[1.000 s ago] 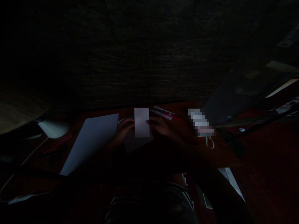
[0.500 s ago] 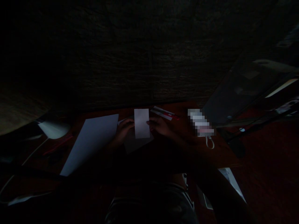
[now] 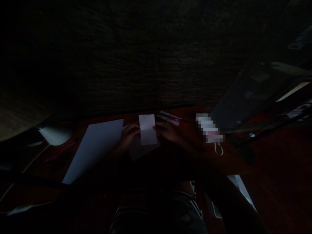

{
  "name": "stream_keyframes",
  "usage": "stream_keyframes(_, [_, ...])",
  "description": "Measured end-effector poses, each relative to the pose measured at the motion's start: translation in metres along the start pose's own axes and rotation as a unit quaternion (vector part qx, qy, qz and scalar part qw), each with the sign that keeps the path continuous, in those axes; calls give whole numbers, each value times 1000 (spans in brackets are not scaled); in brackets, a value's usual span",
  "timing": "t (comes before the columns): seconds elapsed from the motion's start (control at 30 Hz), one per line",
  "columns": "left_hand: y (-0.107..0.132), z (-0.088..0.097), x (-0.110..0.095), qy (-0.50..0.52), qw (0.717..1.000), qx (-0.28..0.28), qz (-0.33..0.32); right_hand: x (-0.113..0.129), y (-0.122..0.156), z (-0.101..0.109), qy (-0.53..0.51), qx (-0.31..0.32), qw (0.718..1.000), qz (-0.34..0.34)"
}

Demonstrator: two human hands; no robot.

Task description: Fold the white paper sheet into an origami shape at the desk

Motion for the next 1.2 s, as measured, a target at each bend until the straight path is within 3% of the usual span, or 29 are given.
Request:
stream_keyframes(1.0, [2,-2,-5,11,1000,17,-3,5,3,4,16,-1,1000,-1])
stream_keyframes(1.1, [1,-2,-3,20,1000,12,-2,1,2,7,30,-29,999,6])
stream_keyframes(1.2, [-2,-1,2,77,997,17,21,2,1,9,60,-68,994,57])
Point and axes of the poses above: each hand's wrist, its own y-axis away from the middle knuckle, its own z-axis out of the back of the hand, x = y × z, the point moved 4 cm from there along -y, towards the middle knuckle, and after that the axes turned 2 degrees about x, right-handed, at the moved point
